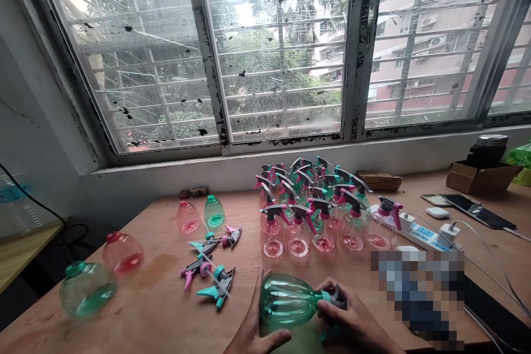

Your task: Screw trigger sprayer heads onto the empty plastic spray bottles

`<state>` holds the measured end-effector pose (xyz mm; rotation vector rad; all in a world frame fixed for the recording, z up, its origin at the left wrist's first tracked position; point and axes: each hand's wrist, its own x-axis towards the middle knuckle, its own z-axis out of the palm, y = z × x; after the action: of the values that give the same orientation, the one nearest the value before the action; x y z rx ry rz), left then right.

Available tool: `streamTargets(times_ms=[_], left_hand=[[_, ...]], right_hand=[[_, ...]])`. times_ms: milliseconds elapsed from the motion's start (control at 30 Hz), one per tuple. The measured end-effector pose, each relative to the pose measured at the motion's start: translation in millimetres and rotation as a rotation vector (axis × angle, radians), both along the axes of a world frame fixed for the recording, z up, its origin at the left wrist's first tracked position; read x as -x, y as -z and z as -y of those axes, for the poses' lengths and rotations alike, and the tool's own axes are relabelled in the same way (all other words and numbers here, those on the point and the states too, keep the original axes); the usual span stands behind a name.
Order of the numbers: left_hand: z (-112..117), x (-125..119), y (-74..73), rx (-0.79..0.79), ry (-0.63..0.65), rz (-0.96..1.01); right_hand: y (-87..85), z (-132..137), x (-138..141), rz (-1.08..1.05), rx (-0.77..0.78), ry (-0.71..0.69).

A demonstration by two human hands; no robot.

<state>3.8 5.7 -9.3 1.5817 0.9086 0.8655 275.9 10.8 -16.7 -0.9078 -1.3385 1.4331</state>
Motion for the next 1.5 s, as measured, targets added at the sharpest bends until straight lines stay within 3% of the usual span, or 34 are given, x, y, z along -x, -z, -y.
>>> streamTargets(times_ms=[167, 400, 633, 900, 1167, 1500], left_hand=[[5.0, -4.4, -13.2, 0.057, 0.005, 0.044], [0.8, 1.5, -0.8, -0.035, -0.03, -0.039], [2.5, -1.9, -7.8, 0.065, 0.002, 0.037], [1.5, -0.5, 1.9, 0.004, -0.073, 0.003], [2.9, -1.7, -6.7, 0.06, -0.034, 0.054], [-4.4, 7.9, 21.6, -0.106, -0.081, -0.097]], right_hand=[[-1.7, 0.1, 0.6, 0.023, -0.012, 0.005], [-1.9, 2.2, 0.6, 0.026, -0.005, 0.004], [1.6, -0.1, 0.7, 0.028, -0.02, 0.01], [-0.5, 0.7, 0.3, 0.013, -0.014, 0.008], [1.4, 0.2, 0.1, 0.01, -0.022, -0.002], [2.5, -2.1, -0.6, 0.0, -0.013, -0.019]])
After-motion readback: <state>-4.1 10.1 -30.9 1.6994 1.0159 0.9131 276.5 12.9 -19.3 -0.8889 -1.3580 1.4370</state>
